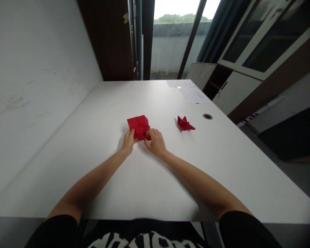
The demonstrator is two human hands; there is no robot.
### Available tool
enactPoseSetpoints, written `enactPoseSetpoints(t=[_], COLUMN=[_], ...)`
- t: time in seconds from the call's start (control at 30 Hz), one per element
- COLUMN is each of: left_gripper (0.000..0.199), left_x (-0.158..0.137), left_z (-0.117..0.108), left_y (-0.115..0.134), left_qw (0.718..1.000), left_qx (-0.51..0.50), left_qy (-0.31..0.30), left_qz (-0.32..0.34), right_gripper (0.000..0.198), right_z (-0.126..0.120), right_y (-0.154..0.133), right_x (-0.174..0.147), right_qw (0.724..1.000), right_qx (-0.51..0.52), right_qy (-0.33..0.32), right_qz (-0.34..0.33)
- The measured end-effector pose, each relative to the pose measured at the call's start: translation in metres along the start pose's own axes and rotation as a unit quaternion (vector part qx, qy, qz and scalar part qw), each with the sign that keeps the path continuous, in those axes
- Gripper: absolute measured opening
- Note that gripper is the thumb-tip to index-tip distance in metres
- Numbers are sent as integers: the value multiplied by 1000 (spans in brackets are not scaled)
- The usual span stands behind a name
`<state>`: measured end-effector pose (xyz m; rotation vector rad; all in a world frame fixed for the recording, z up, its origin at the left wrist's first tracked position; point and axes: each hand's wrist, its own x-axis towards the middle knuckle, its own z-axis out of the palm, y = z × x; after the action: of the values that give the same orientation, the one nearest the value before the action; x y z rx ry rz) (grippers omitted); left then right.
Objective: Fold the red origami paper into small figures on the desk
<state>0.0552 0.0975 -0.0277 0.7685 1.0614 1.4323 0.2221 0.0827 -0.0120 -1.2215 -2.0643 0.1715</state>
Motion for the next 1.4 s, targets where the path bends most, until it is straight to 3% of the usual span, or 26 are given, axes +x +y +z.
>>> enactPoseSetpoints(t=[0.13, 0.33, 0.7, 0.97, 1.33, 1.4], left_gripper=[19, 23, 21, 20, 20, 18], left_x=[1, 0, -5, 5, 17, 15], left_z=[-2, 0, 5, 1, -6, -6], left_y=[1, 4, 6, 5, 8, 8], left_qw=[999, 996, 989, 982, 982, 985], left_qx=[-30, -70, -110, -163, -162, -155], left_qy=[13, -9, -25, 37, 86, 75], left_qz=[-19, -60, -91, -82, -45, -23], right_gripper=[11, 32, 13, 18, 24, 26], right_z=[-2, 1, -3, -7, -11, -10], right_y=[2, 2, 3, 12, 11, 11], right_x=[0, -1, 2, 1, 3, 3], right_qw=[999, 998, 988, 989, 969, 971], right_qx=[-34, -36, -150, -95, -36, -18], right_qy=[-15, -38, 13, 12, -72, -82], right_qz=[-27, -42, -40, -116, -234, -223])
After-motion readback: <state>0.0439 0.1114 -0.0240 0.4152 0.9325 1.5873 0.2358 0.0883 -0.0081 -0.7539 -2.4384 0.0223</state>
